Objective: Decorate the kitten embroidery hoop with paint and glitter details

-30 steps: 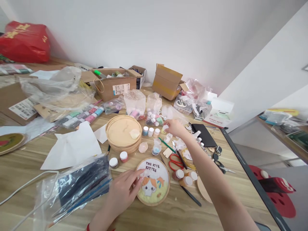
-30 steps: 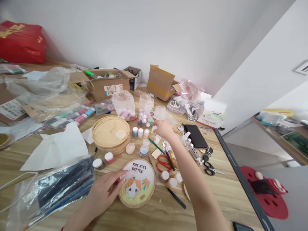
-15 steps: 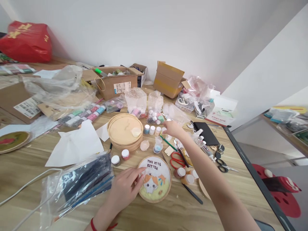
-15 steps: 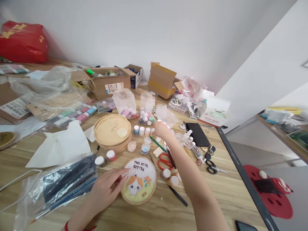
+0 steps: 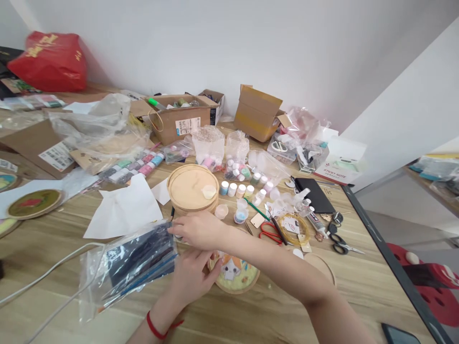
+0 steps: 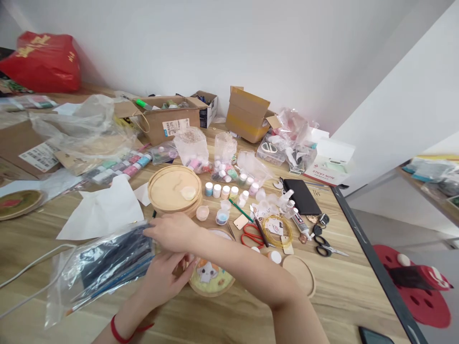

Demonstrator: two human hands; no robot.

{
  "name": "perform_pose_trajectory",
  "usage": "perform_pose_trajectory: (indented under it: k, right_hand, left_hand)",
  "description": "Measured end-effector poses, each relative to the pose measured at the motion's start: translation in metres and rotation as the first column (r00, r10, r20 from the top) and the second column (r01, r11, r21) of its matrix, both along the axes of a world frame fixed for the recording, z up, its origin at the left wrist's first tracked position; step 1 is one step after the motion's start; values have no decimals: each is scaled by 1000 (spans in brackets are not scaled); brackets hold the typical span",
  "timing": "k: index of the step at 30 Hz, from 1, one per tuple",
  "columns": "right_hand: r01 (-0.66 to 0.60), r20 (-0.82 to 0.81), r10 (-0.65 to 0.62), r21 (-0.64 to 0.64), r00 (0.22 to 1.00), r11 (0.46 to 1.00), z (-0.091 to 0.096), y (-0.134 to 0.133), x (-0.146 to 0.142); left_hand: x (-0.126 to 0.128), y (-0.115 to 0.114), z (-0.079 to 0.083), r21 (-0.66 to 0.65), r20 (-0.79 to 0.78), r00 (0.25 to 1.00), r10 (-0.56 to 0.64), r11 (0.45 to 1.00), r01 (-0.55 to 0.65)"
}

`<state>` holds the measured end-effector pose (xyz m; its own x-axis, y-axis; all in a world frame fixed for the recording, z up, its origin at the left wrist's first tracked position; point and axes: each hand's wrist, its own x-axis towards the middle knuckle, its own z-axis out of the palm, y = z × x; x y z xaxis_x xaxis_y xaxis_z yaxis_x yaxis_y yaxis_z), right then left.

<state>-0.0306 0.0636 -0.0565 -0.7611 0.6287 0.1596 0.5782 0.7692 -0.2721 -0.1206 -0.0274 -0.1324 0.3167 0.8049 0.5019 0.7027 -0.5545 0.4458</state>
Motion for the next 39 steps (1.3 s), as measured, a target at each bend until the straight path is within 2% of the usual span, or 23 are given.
perform_pose_trajectory:
  k: [2,5,7,10,13,16,19,22,25,29,33,39]
  right_hand:
    - [-116,78,114,20,990,993,-9,-1,-8]
    - [-135,140,133,6,981,991,-12,2,-13]
    - [-145,146,145,-14,979,989,-5,2,-14]
    - [-152,126,156,-41,980,988,19,1,-6]
    - [-127,13,130,-120,991,985,60,2,20]
    - [33,-130,-42,-68,991,997,96,12,56]
    - [291,-134,-288,1,948,957,107,33,85]
    - [388,-18,-388,50,922,920,88,59,98]
    - [312,134,-321,87,938,946,56,79,98]
    - [241,219,-267,140,938,960,19,88,92]
    - [189,257,-220,140,941,972,-1,94,91]
    - [143,269,-165,98,949,985,-20,104,93]
  left_hand:
    - [0,-1,-1,17,-27,999,18,1000,-18]
    - [0,-1,-3,20,-36,999,17,1000,-16]
    - [-1,-1,-4,16,-35,999,17,1000,-16]
    - [-2,1,-3,-6,-28,1000,11,1000,-11]
    - [-3,2,0,-67,-10,999,-46,997,45]
    - [-3,1,3,-111,31,996,-84,990,87]
    - [-2,1,4,-108,73,993,-92,989,100]
    - [-2,1,4,-95,88,991,-103,989,111]
    - [-3,2,5,-88,91,991,-96,991,104]
    - [-3,2,2,-94,111,990,-82,991,93]
    - [-4,3,-1,-89,123,989,-84,991,96]
    - [-3,5,2,-61,119,989,-91,993,98]
